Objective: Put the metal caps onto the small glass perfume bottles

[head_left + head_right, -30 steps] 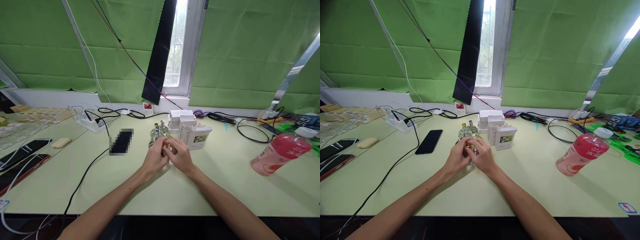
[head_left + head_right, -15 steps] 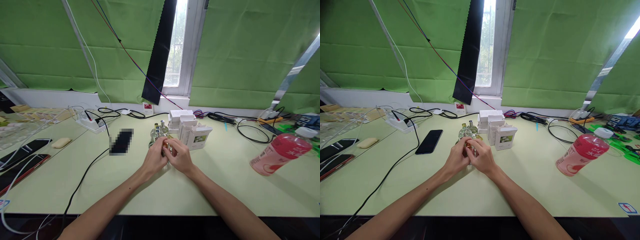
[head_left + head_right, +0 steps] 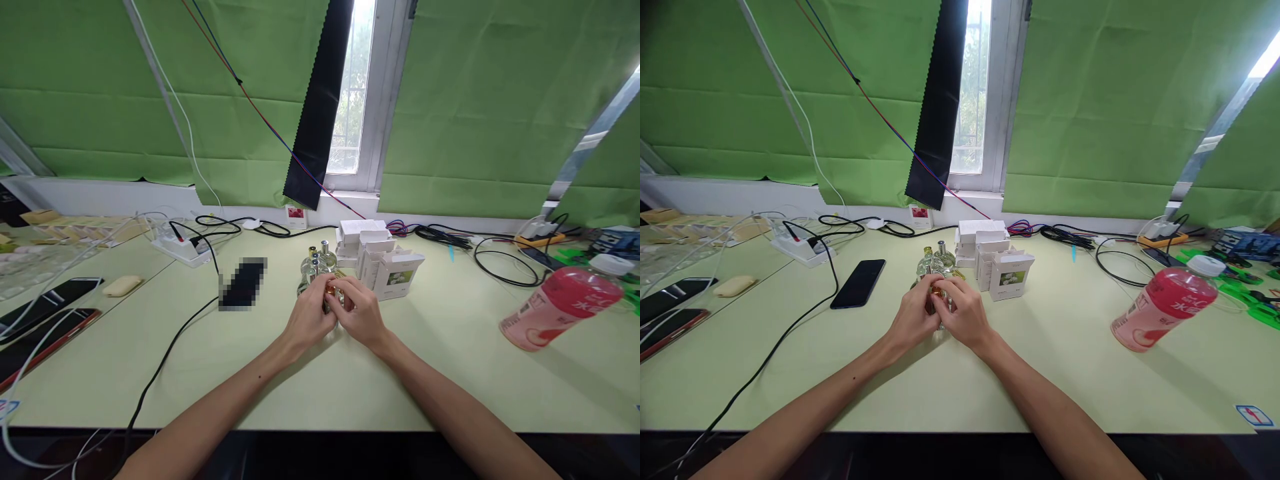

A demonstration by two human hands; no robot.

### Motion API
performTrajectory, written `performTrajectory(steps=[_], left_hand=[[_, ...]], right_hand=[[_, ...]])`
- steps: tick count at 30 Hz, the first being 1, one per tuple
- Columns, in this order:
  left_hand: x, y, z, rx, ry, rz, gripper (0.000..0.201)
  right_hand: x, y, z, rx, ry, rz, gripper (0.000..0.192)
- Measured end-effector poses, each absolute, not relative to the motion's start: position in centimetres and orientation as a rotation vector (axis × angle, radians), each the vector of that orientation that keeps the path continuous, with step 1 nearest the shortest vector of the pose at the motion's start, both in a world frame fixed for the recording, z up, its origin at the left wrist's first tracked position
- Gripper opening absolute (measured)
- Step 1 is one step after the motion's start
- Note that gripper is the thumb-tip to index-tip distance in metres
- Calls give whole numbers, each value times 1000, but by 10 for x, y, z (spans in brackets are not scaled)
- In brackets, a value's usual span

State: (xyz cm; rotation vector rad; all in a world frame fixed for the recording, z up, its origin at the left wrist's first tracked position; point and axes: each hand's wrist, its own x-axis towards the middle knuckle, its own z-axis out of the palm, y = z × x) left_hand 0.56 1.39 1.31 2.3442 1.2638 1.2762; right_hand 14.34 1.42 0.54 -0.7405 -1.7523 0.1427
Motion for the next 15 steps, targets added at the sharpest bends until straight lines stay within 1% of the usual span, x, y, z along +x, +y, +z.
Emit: performTrajectory(steps=[8,15], left_hand=[[5,14,13,2345,1276,1256,44],[5,13,14,2344,1263,1264,43]], right_hand=[[143,14,9,-768,-1739,135,11],[143,13,8,-768,-1749,142,15]])
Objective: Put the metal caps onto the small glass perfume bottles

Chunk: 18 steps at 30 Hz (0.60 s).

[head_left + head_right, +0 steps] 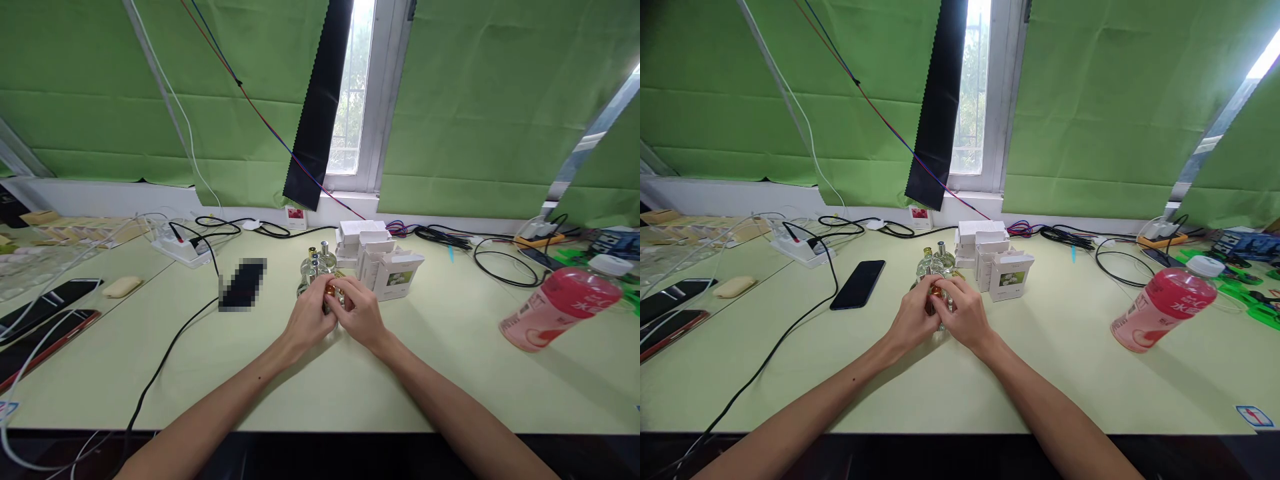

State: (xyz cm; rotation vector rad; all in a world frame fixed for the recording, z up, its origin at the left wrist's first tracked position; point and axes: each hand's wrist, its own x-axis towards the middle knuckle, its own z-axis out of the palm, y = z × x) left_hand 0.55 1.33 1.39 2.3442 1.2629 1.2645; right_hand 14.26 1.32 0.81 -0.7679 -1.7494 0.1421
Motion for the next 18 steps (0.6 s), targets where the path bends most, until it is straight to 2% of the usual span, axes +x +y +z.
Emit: performTrajectory(steps=[18], left_hand=[[5,15,12,2341,1273,1273,41]], right_hand=[[142,14,7,-724,-1740,136,20]])
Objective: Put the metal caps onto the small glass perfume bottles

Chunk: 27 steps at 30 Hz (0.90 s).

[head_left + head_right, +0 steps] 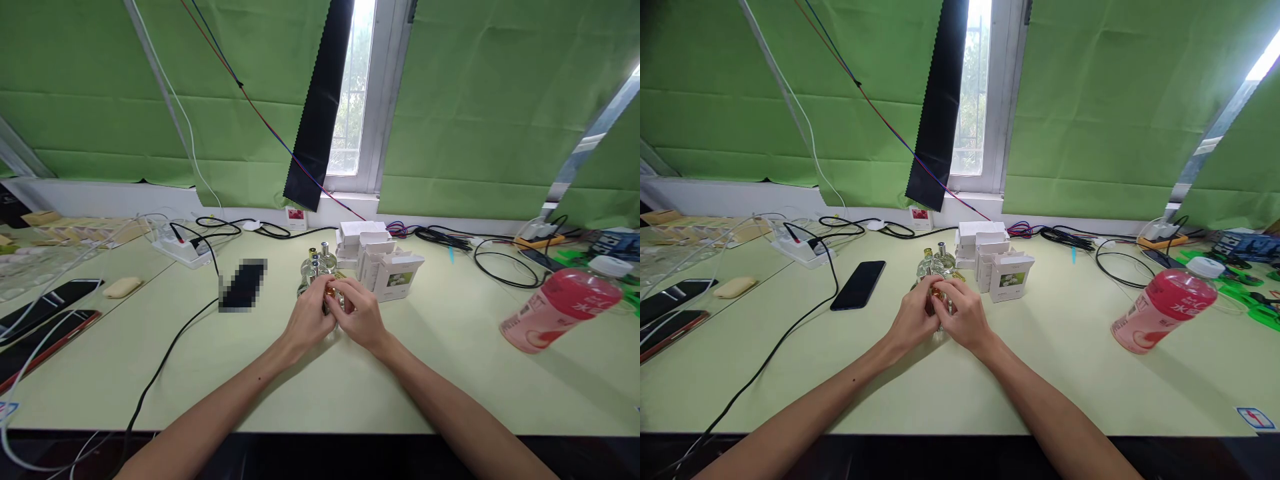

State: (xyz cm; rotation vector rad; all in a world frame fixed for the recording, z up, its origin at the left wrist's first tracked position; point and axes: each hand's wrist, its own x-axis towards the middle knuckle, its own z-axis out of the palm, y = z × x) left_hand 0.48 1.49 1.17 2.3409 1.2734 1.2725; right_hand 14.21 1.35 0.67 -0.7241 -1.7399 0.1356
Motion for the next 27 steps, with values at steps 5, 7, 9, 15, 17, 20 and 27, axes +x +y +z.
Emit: performTrajectory(steps=[5,7,9,15,17,20,27], left_hand=[[5,14,13,2341,1275,1268,42],[5,15,13,2343,1278,1265,44],[5,15,12,2344,1280,1256,45],[5,15,12,2343,1284,1249,46],[5,15,13,2341,1285,1251,45],[5,14,13,2336,1283,1257,45],[5,15,12,2326,1264,1287,42]], right_hand=[[142,14,7,-747,-1742,131,17],[142,13,8,-774,-1745,129,15],[142,13,8,-790,-1739,138,13],[142,13,7,-793,-1721,151,11],[142,13,7,-795,-1731,156,12],[142,13,7,-785,-1740,154,16],[141,12,7,-763,-1741,139,18]])
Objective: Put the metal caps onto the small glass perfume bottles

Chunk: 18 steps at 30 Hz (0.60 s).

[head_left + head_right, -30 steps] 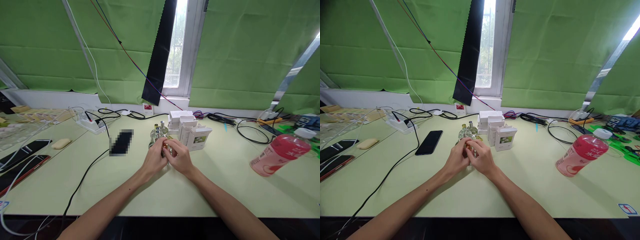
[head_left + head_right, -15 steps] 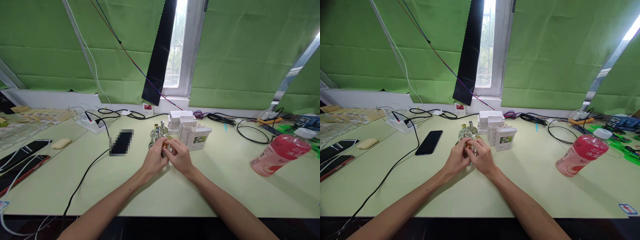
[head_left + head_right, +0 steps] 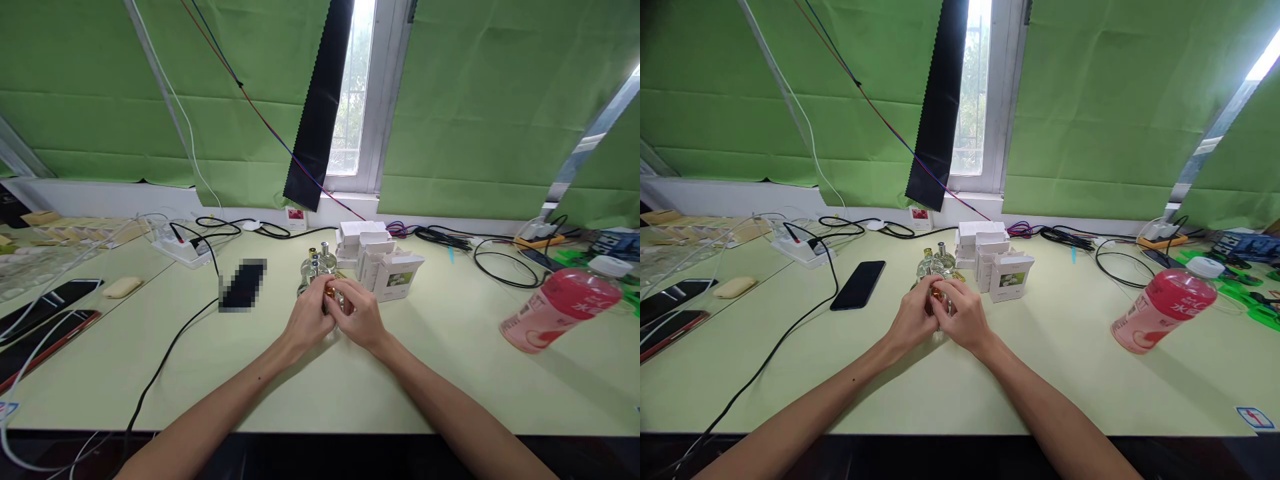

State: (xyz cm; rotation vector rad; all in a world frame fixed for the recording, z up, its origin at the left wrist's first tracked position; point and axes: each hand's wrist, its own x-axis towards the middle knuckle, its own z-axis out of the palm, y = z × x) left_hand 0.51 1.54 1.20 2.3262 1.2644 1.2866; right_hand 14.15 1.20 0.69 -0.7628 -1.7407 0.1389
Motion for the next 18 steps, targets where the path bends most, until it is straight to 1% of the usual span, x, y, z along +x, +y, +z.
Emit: performTrajectory(steps=[4,18], left_hand=[[5,15,11,2326,1272,1281,40],[6,13,14,2324,1288,1242,43]], right_hand=[[142,13,6,-750,-1746,154,19],[141,13,9,-790,-1721,203,12]])
